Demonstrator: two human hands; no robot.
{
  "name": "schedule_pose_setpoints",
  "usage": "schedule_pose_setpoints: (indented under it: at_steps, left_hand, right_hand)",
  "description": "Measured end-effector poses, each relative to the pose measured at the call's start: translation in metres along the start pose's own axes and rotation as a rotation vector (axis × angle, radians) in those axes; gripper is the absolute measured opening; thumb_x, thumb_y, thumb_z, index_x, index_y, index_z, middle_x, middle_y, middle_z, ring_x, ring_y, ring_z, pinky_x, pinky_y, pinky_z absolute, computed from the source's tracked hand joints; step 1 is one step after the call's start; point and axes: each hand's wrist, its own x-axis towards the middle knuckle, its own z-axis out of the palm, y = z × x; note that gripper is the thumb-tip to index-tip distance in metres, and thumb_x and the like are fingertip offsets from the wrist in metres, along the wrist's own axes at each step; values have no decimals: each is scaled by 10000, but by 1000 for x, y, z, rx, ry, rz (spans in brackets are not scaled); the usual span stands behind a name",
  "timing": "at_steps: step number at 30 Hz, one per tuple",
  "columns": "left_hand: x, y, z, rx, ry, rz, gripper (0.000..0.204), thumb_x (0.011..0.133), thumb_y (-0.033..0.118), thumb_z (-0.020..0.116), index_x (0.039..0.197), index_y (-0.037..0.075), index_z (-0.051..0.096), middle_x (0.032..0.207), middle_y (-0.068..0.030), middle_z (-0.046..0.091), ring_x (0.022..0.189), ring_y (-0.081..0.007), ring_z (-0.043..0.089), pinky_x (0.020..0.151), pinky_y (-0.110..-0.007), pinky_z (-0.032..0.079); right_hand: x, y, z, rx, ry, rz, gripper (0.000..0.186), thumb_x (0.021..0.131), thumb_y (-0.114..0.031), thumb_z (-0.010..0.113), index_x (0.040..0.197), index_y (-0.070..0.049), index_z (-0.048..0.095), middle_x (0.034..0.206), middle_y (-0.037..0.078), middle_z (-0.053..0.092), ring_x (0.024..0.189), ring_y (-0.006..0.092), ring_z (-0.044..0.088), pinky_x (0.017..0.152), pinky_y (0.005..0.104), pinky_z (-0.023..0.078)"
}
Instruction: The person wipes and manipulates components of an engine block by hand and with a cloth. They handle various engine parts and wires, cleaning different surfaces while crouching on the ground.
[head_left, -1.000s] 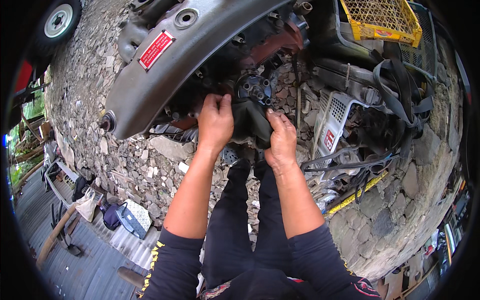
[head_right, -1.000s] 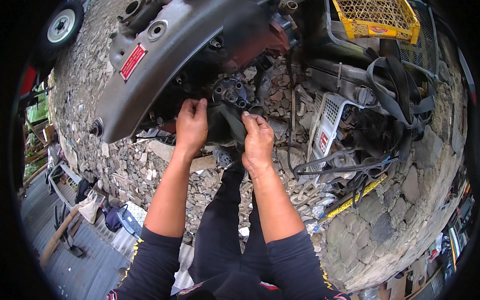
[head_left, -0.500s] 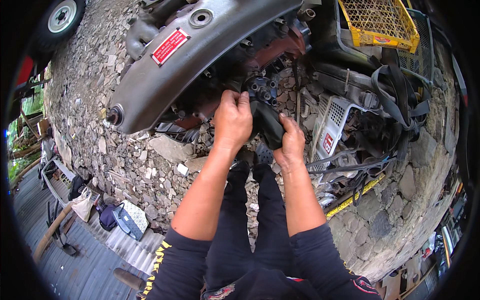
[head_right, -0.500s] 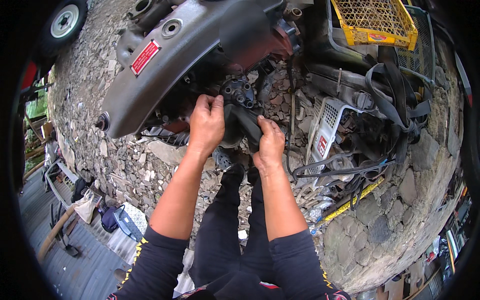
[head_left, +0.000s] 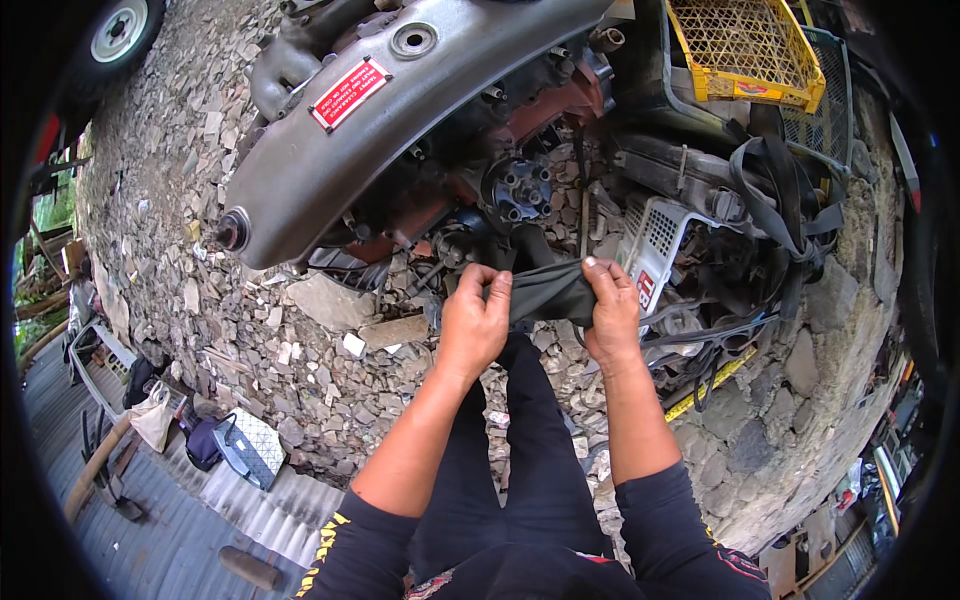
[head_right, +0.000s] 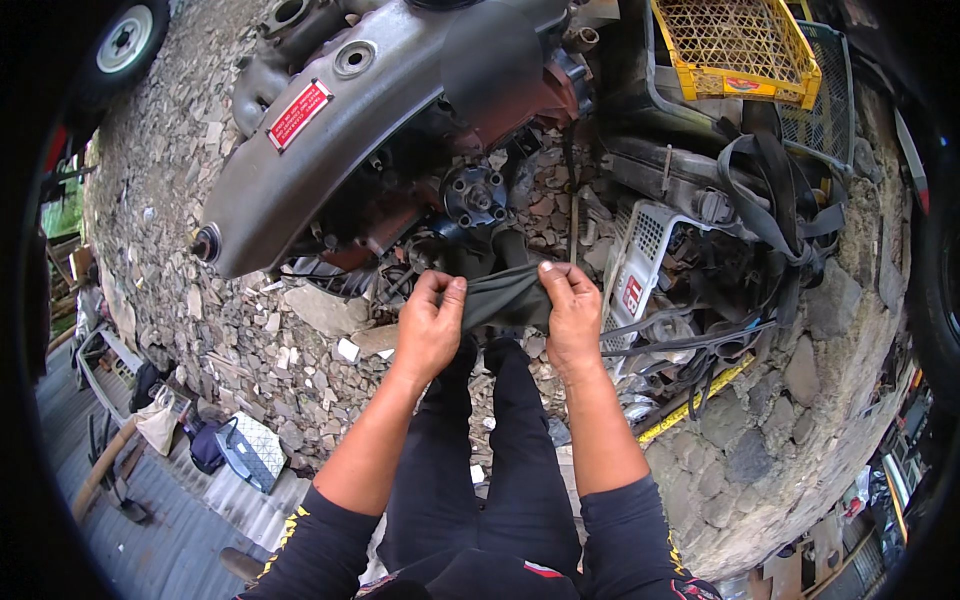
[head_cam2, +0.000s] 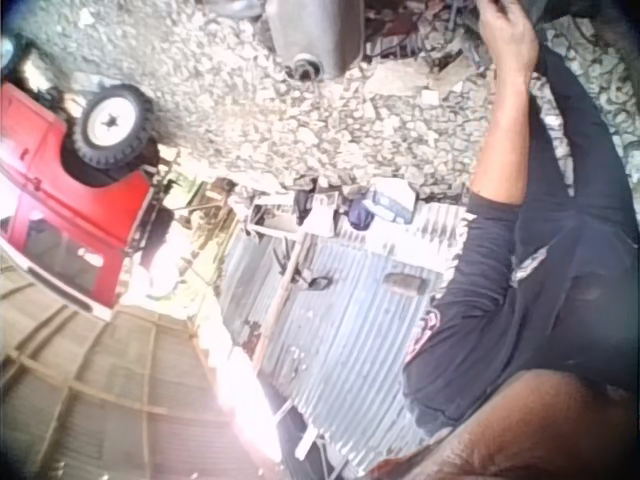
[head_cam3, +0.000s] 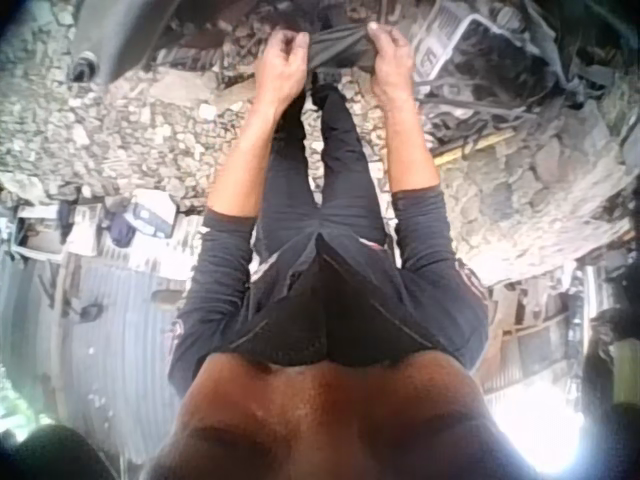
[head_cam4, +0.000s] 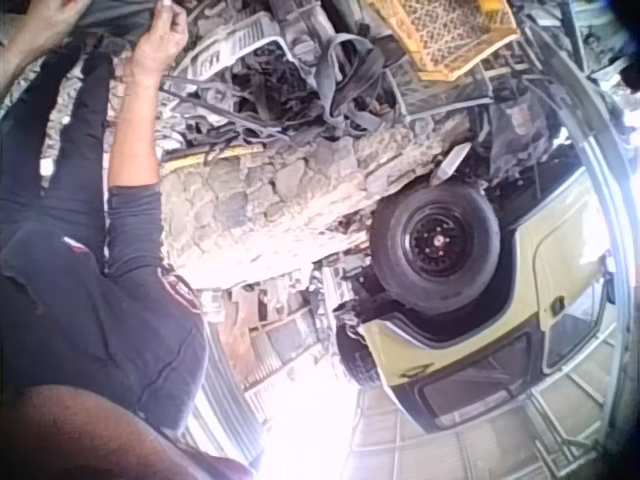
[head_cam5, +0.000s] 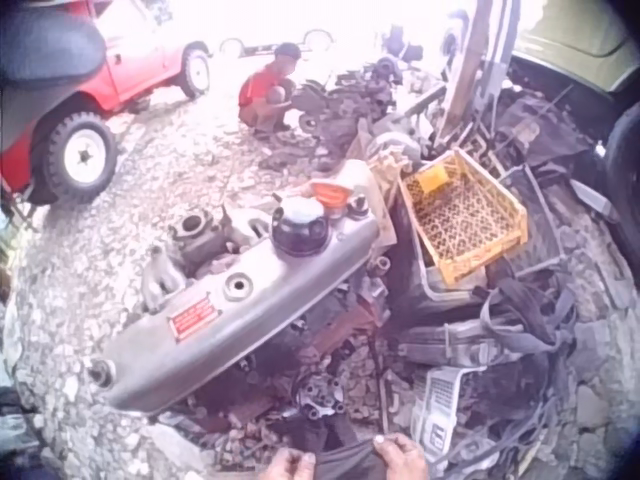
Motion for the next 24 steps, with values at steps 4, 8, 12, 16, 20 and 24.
schedule_pose_setpoints:
  at_steps: [4,8,12,16,20,24]
  left_hand:
    - [9,7,14,-102,-15,66,334,933,328,602,959,-5,596,768,-120,643,701,-191,594,662,-334,473]
    - [27,2,28,-438,-2,-80,318,967,298,562,936,-14,614,741,2,584,661,-76,481,602,-244,428]
    - [35,17,31,-698,37,-233,288,978,285,542,918,13,615,738,13,569,631,-59,450,577,-234,398]
    - [44,12,22,-764,78,-318,312,987,288,506,1064,-1,594,943,-71,649,826,-150,621,719,-266,515]
    - [45,16,25,-931,94,-352,306,990,257,497,1071,-23,587,987,-58,624,874,-101,549,777,-254,448]
    - [41,14,34,-917,-20,-243,295,991,247,493,1066,-23,587,955,-42,616,845,-100,543,768,-250,448]
  right_hand:
    - [18,-23,14,23,-65,-61,130,913,-125,613,892,-1,644,813,13,635,745,70,562,692,218,449]
    - [35,-41,42,-7,-134,-48,142,896,-134,631,875,6,647,806,13,637,726,75,562,677,228,448]
    - [53,-42,56,-18,-101,-36,129,857,-128,656,845,0,659,791,16,637,705,86,558,669,240,439]
    - [61,-36,65,-72,-99,49,137,851,-128,666,835,8,658,777,1,623,695,76,526,645,246,419]
    - [74,-24,59,-193,-92,-39,149,855,-129,666,810,14,661,706,-21,576,642,63,454,576,243,366]
    - [93,-26,55,-398,-66,-250,187,874,-141,653,810,34,651,688,-11,579,623,62,450,555,248,372]
